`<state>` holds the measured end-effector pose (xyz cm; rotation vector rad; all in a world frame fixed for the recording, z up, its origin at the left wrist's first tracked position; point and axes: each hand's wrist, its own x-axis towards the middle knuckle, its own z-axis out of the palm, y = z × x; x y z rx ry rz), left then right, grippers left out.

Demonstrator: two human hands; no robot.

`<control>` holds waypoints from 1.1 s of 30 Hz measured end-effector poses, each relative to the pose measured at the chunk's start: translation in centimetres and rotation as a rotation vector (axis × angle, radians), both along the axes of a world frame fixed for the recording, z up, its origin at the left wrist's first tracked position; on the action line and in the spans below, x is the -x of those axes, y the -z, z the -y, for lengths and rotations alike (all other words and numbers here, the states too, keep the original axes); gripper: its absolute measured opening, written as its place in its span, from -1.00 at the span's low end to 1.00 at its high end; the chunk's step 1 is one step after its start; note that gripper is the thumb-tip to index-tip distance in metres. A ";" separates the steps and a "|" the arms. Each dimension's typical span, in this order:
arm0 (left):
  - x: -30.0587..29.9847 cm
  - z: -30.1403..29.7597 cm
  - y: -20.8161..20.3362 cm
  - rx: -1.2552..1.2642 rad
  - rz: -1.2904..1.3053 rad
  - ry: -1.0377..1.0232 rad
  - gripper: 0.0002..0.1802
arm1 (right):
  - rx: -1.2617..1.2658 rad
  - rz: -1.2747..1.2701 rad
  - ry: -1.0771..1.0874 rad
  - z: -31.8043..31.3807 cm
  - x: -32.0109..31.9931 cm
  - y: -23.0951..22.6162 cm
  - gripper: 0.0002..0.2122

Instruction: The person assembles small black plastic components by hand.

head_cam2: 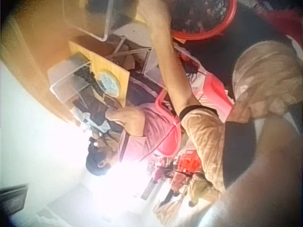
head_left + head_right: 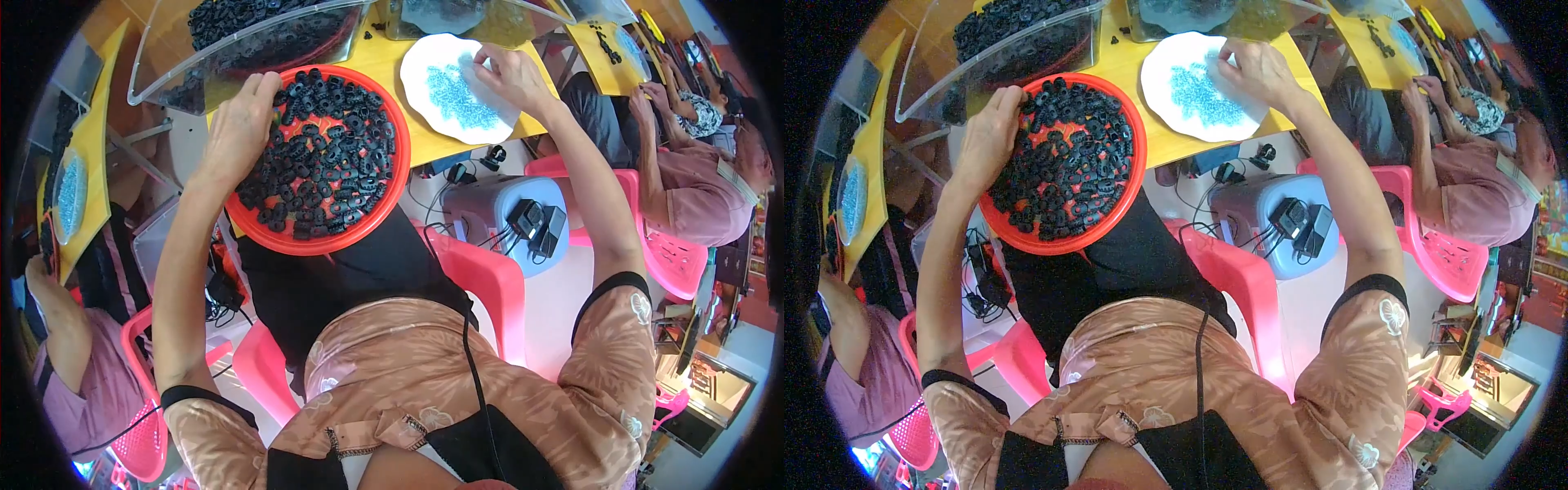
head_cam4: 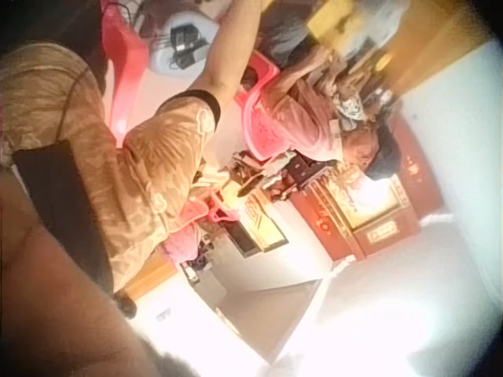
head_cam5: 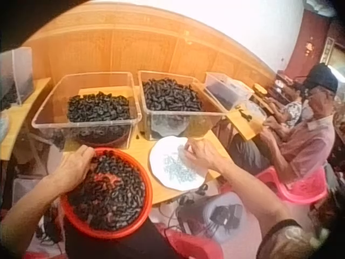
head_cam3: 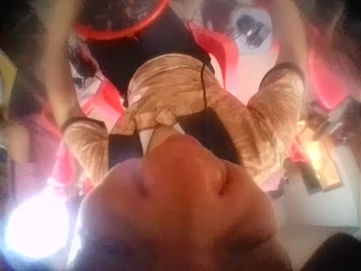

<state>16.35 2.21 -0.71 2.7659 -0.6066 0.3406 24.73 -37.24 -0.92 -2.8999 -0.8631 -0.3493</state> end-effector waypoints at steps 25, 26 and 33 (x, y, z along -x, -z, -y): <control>2.3 10.5 -1.1 1.397 -0.720 0.163 -0.75 | -0.868 -1.069 0.269 -3.0 3.3 -5.9 -0.79; 1.6 11.9 -0.9 1.303 -0.637 0.147 -0.75 | -0.880 -1.109 0.250 -3.3 3.4 -6.0 -0.79; -1.2 17.0 -1.0 0.665 0.090 0.221 -0.83 | -0.901 -1.175 0.264 -2.9 4.2 -6.0 -0.82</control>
